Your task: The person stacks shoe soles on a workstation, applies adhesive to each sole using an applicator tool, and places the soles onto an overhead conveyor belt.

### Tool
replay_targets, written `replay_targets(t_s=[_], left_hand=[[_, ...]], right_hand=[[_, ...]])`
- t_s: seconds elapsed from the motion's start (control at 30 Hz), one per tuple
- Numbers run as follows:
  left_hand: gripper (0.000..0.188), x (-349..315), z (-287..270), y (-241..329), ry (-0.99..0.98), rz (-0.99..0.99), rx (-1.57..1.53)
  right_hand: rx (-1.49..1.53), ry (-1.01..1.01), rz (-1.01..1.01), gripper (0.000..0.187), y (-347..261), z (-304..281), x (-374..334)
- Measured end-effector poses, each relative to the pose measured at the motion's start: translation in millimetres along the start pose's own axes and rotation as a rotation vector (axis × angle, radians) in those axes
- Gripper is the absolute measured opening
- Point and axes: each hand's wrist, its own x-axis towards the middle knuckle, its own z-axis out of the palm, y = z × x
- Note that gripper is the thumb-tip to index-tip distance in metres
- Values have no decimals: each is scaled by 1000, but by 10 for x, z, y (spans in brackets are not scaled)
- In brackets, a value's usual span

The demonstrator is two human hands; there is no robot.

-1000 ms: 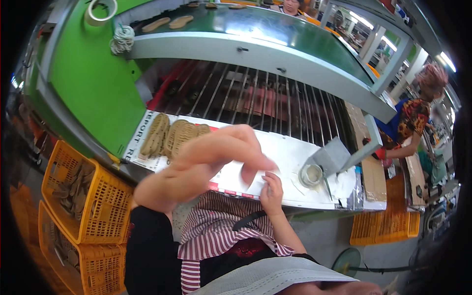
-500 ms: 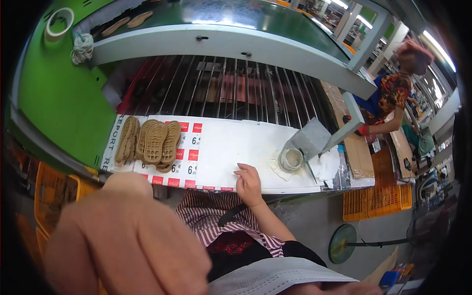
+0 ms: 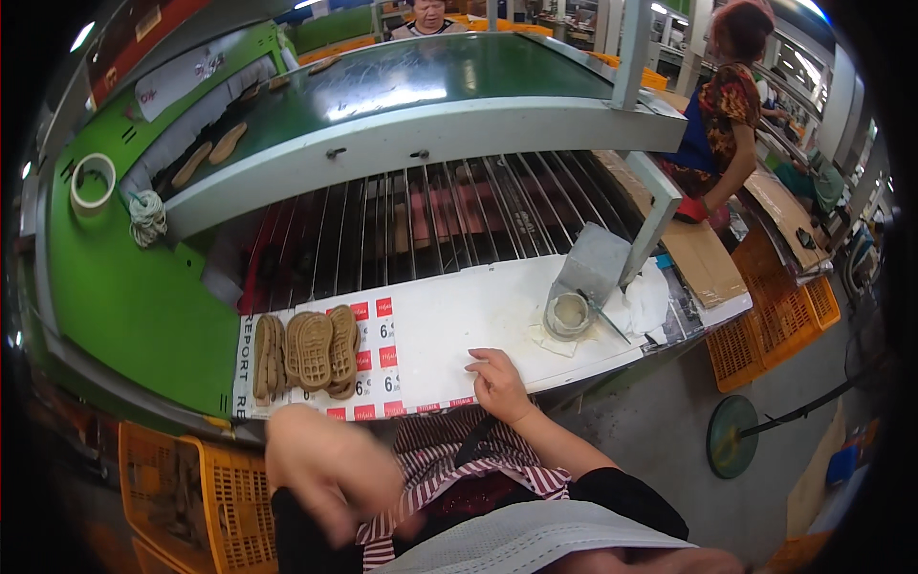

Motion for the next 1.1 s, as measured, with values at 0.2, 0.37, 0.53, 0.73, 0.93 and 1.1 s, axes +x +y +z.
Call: replay_targets(t_s=[0.2, 0.37, 0.53, 0.73, 0.93, 1.1], left_hand=[[33, -125, -140, -1408, 1007, -803, 595], [31, -406, 61, -2496, 1591, -500, 175], [26, -356, 104, -2623, 1531, -575, 383], [24, -377, 106, -2610, 1580, -486, 234], [23, -333, 93, -2586, 1596, -486, 190], [23, -380, 76, -2598, 1605, -443, 179]], right_hand=[[21, -16, -1, 19, -26, -26, -3], [4, -2, -22, 19, -20, 15, 10], [29, -1, -20, 19, -11, -32, -6], [50, -8, -32, 19, 3, -54, -37], [103, -37, -74, 21, 33, -119, -54], [237, -164, -145, 21, -15, -103, -155]])
